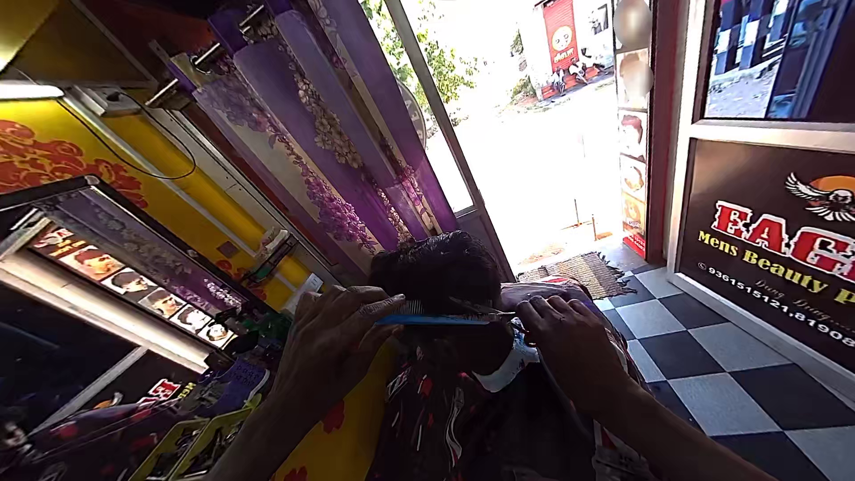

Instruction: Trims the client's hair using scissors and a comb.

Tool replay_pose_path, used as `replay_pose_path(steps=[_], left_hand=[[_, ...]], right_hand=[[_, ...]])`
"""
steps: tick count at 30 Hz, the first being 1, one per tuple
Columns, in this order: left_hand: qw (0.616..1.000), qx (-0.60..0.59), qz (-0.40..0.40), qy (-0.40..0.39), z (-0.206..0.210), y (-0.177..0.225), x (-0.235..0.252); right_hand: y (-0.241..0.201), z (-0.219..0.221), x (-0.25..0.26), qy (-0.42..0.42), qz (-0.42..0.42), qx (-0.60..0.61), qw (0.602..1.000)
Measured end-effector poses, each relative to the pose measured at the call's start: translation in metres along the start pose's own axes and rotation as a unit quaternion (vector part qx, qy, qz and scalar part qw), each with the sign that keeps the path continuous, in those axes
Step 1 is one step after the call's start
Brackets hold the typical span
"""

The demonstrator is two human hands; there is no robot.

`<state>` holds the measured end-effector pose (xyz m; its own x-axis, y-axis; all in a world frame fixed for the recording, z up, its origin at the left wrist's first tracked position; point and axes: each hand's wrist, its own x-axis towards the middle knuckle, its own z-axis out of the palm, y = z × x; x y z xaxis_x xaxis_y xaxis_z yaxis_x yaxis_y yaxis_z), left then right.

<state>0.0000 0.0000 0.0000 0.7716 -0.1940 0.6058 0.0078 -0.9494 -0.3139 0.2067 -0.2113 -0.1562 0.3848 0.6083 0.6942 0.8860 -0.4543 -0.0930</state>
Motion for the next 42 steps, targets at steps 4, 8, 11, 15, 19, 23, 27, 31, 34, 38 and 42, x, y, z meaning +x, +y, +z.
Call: replay_pose_path(steps=[4, 8, 11, 15, 19, 23, 27, 31, 34, 38, 42], left_hand=[[1.000, 0.008, 0.002, 0.000, -0.001, 0.001, 0.003], [1.000, 0.007, 0.004, 0.003, -0.001, 0.003, 0.004], [1.000, 0.013, 0.001, 0.004, -0.002, 0.004, 0.006], [1.000, 0.015, -0.003, 0.000, -0.003, 0.004, 0.007], [1.000, 0.016, -0.004, 0.000, -0.005, 0.005, 0.008], [1.000, 0.018, -0.004, 0.005, -0.005, 0.006, 0.009], [1.000, -0.001, -0.007, 0.004, -0.005, 0.009, 0.007], [0.991, -0.026, -0.018, -0.132, -0.009, 0.007, 0.004], [0.990, -0.020, -0.045, -0.132, -0.007, 0.010, 0.007], [0.997, 0.017, -0.034, -0.064, -0.003, 0.016, 0.016], [0.999, 0.043, -0.008, -0.030, -0.001, 0.018, 0.021]], right_hand=[[0.003, -0.002, -0.005, -0.014, 0.012, 0.020, 1.000], [0.004, 0.000, -0.001, -0.025, 0.044, 0.029, 0.998], [0.001, 0.001, 0.004, 0.007, 0.015, 0.012, 1.000], [0.002, -0.004, 0.002, -0.009, -0.001, 0.011, 1.000], [0.003, -0.002, 0.001, -0.007, 0.030, 0.023, 0.999], [0.002, 0.000, 0.004, 0.017, 0.015, 0.009, 1.000], [0.005, -0.003, 0.000, 0.012, 0.010, 0.022, 1.000], [0.019, 0.001, -0.008, 0.023, 0.058, 0.059, 0.996], [0.031, 0.006, -0.011, 0.040, 0.065, 0.077, 0.994], [0.038, 0.006, -0.012, -0.002, 0.053, 0.085, 0.995], [0.035, 0.004, -0.007, 0.003, 0.024, 0.050, 0.998]])
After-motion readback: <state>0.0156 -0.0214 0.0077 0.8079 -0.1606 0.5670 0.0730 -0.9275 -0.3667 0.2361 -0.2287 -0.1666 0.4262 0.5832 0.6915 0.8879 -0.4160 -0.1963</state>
